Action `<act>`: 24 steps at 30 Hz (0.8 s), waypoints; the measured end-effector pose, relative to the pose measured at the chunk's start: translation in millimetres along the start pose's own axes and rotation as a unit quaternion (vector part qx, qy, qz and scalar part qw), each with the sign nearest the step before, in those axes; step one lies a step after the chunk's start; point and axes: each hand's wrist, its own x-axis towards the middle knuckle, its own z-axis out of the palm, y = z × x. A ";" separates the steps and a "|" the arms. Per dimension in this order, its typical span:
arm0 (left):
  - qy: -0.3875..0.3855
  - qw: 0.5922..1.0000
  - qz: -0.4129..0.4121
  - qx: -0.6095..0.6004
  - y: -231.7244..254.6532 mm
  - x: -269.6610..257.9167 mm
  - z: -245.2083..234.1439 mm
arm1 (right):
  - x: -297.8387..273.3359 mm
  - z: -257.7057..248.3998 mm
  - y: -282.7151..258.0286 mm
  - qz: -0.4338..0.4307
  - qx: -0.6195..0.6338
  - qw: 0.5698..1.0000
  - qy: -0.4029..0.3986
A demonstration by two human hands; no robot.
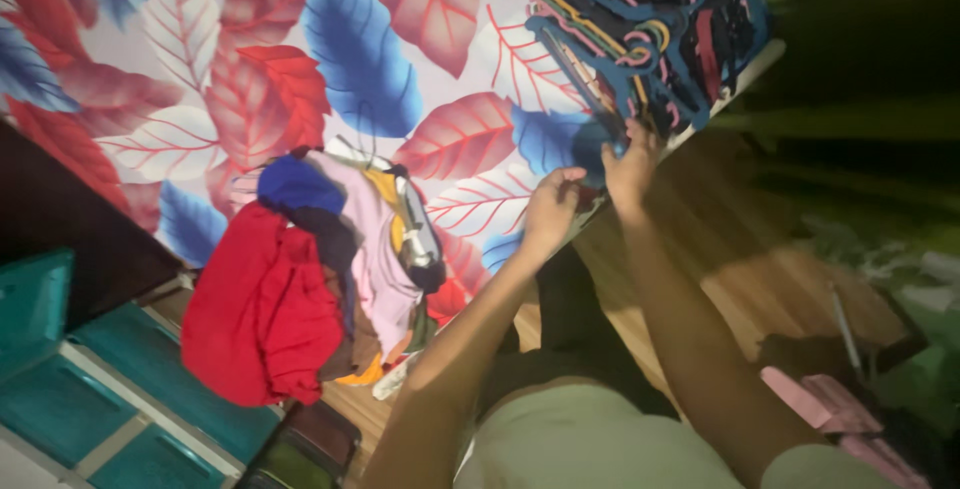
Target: The person picks up clothes from a pile on a bed, places each item onto a hanger, and hangs it in a closet. The person handles shirts and tops one at a time, using various hangers, and places them into a wardrobe.
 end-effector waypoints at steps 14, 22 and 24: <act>0.024 0.991 -0.134 0.003 9.9 33.6 11.4 | 66.5 45.6 15.7 0.067 -0.241 0.968 0.018; 0.050 0.990 -0.093 -0.088 -11.5 33.3 9.0 | 51.4 38.9 31.5 -0.011 -0.103 0.995 -0.013; 0.053 0.986 -0.132 -0.087 -11.4 27.2 5.4 | 46.7 34.7 28.9 -0.041 -0.136 0.989 -0.046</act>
